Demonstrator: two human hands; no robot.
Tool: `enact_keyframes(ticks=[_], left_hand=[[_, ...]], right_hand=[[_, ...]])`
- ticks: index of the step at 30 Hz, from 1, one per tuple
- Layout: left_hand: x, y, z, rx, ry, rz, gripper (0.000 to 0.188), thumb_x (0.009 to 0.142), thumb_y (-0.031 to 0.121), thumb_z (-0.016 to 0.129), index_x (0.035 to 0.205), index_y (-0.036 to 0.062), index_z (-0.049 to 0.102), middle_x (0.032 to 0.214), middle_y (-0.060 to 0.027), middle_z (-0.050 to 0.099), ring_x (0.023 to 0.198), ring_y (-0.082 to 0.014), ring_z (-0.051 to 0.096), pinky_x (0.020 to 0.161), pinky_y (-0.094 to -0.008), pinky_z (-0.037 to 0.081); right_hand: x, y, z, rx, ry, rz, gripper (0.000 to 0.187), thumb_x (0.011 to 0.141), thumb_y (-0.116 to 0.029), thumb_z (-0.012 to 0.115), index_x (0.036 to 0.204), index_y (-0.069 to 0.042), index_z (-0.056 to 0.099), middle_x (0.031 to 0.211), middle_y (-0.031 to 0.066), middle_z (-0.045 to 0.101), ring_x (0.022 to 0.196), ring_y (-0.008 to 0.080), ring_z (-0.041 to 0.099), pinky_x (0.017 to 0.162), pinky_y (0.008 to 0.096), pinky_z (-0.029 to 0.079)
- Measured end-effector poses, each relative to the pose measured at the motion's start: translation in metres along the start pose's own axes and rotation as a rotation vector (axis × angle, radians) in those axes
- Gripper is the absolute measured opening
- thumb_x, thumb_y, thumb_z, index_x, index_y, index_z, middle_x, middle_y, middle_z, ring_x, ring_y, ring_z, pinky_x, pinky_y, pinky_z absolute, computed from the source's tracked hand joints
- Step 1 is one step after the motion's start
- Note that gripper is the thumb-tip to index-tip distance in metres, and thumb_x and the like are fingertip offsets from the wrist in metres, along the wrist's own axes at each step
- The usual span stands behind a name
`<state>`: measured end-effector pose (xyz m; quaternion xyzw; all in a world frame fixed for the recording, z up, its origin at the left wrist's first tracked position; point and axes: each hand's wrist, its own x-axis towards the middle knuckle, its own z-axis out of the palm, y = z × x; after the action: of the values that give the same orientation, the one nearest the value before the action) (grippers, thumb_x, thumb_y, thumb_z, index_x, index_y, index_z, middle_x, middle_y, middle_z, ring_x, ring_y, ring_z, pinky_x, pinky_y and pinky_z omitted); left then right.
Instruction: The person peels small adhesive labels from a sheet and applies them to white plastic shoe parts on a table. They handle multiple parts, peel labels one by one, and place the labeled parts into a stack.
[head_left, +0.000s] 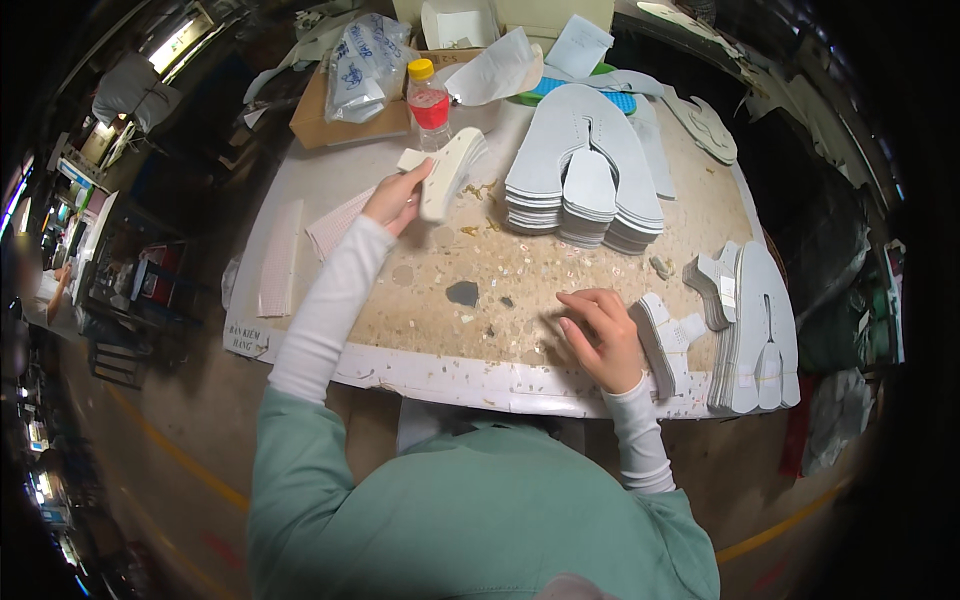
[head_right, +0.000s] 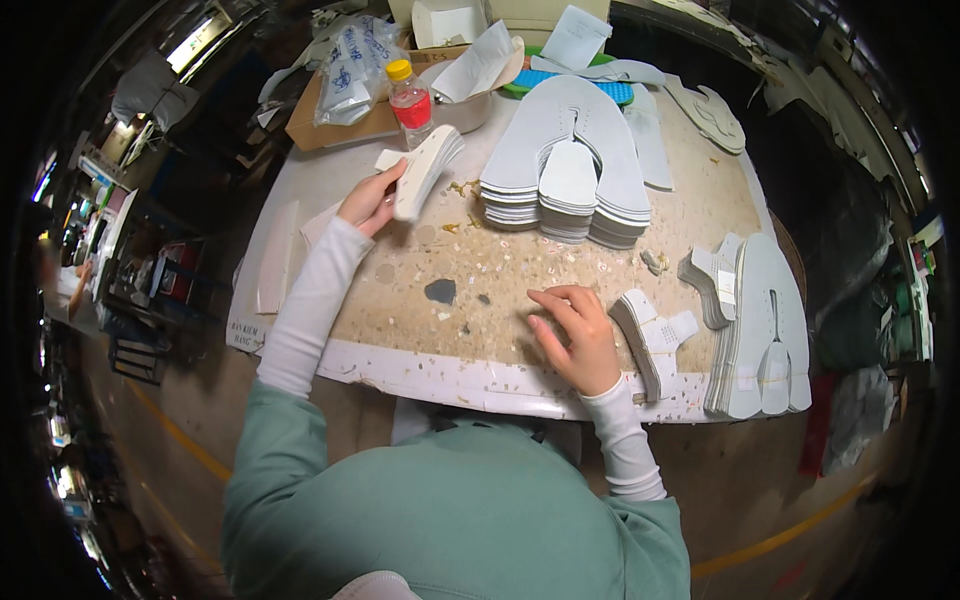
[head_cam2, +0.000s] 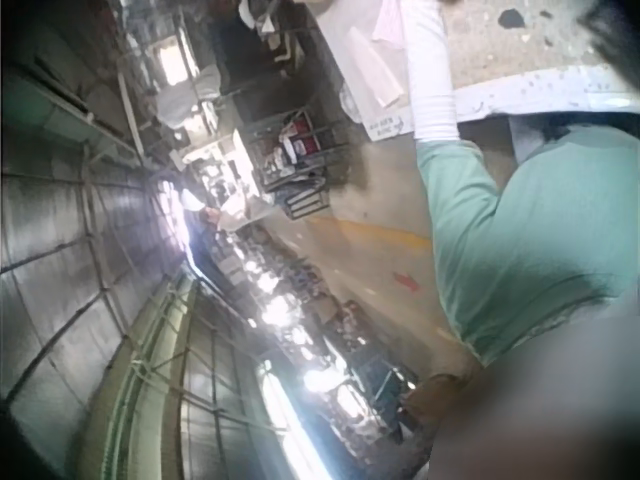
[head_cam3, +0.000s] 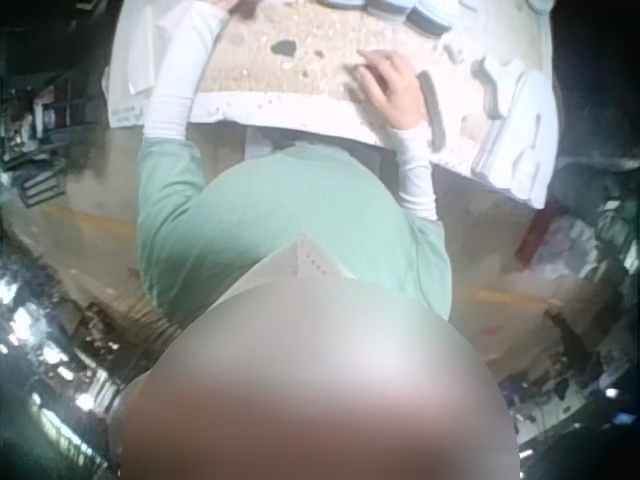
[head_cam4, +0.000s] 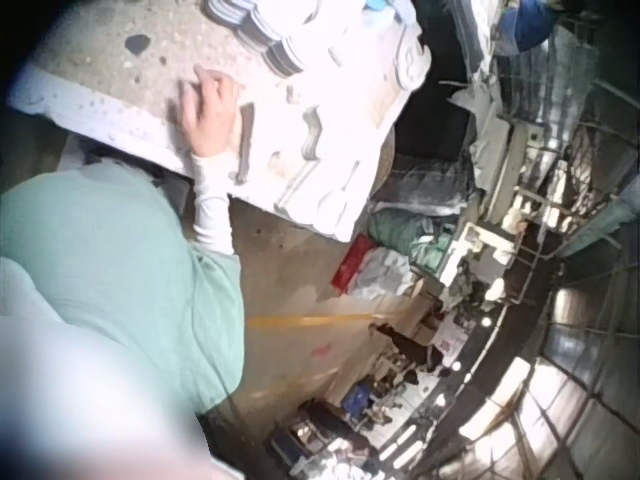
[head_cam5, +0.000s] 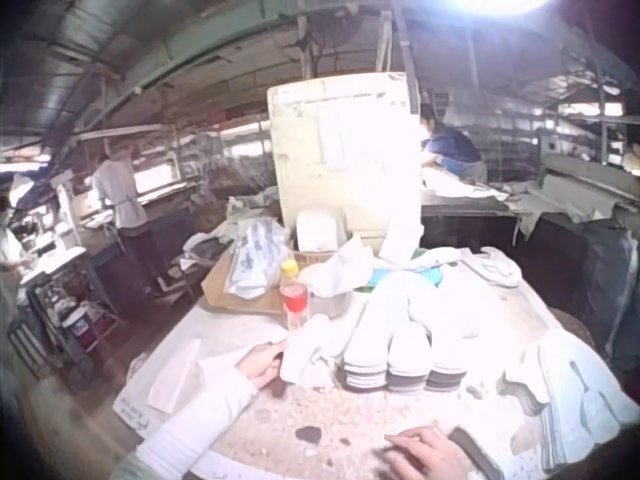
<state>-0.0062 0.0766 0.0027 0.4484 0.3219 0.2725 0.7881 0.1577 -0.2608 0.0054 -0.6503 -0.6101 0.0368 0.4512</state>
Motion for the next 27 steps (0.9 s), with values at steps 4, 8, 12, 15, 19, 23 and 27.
enact_keyframes(ticks=[4, 8, 12, 15, 19, 23, 27], left_hand=[[0.063, -0.025, 0.032, -0.126, 0.121, -0.012, 0.027, 0.100, 0.013, 0.056, 0.123, -0.0004, 0.054, 0.120, -0.0147, 0.065, 0.105, -0.0211, 0.065, 0.095, -0.0347, 0.054], [0.128, -0.048, 0.056, -0.122, 0.163, 0.036, 0.026, 0.099, 0.013, 0.057, 0.122, -0.0009, 0.056, 0.117, -0.0145, 0.066, 0.102, -0.0239, 0.067, 0.088, -0.0408, 0.057], [0.177, -0.067, 0.066, 0.024, 0.289, 0.052, 0.042, 0.091, 0.010, 0.067, 0.122, -0.0141, 0.052, 0.122, -0.0195, 0.062, 0.108, -0.0248, 0.062, 0.091, -0.0352, 0.048], [0.183, -0.064, 0.076, -0.096, 0.180, 0.012, 0.049, 0.089, 0.014, 0.068, 0.124, -0.0158, 0.052, 0.121, -0.0211, 0.062, 0.109, -0.0252, 0.062, 0.090, -0.0346, 0.048], [0.148, -0.045, 0.089, 0.328, 0.292, 0.056, 0.031, 0.088, 0.025, 0.067, 0.107, 0.0022, 0.059, 0.086, -0.0041, 0.062, 0.071, -0.0132, 0.058, 0.058, -0.0272, 0.045], [0.104, -0.043, 0.091, 0.224, 0.236, 0.023, 0.033, 0.087, 0.032, 0.067, 0.103, 0.0043, 0.060, 0.080, -0.0004, 0.055, 0.079, -0.0133, 0.056, 0.067, -0.0278, 0.044], [0.096, -0.044, 0.098, 0.033, 0.093, -0.024, 0.033, 0.092, 0.034, 0.061, 0.106, 0.0048, 0.061, 0.090, -0.0030, 0.064, 0.082, -0.0153, 0.061, 0.077, -0.0287, 0.051]], right_hand=[[-0.003, 0.010, 0.008, -0.010, -0.016, 0.009, 0.026, 0.082, -0.009, 0.071, 0.107, -0.004, 0.070, 0.099, 0.0118, 0.064, 0.095, 0.0291, 0.060, 0.083, 0.0369, 0.050], [-0.009, 0.015, 0.009, -0.010, -0.045, 0.021, 0.024, 0.083, -0.010, 0.070, 0.106, -0.004, 0.070, 0.099, 0.0116, 0.064, 0.095, 0.0290, 0.060, 0.084, 0.0368, 0.050], [-0.011, 0.016, 0.008, -0.029, -0.079, 0.013, 0.022, 0.084, -0.010, 0.070, 0.105, -0.004, 0.070, 0.097, 0.0104, 0.064, 0.095, 0.0285, 0.060, 0.083, 0.0367, 0.050], [-0.011, 0.016, 0.008, -0.034, -0.086, 0.009, 0.022, 0.084, -0.010, 0.070, 0.105, -0.004, 0.070, 0.096, 0.0102, 0.064, 0.094, 0.0284, 0.060, 0.082, 0.0366, 0.050], [-0.010, 0.016, 0.008, -0.031, -0.070, 0.003, 0.021, 0.083, -0.009, 0.070, 0.103, -0.004, 0.070, 0.095, 0.0101, 0.064, 0.093, 0.0286, 0.060, 0.081, 0.0371, 0.050], [-0.012, 0.017, 0.011, -0.034, -0.085, -0.025, 0.020, 0.082, -0.008, 0.070, 0.102, -0.004, 0.070, 0.094, 0.0100, 0.063, 0.091, 0.0289, 0.060, 0.080, 0.0374, 0.050], [-0.011, 0.018, 0.016, -0.020, -0.120, -0.041, 0.020, 0.082, -0.008, 0.070, 0.101, -0.004, 0.070, 0.093, 0.0101, 0.063, 0.090, 0.0289, 0.060, 0.079, 0.0374, 0.049]])
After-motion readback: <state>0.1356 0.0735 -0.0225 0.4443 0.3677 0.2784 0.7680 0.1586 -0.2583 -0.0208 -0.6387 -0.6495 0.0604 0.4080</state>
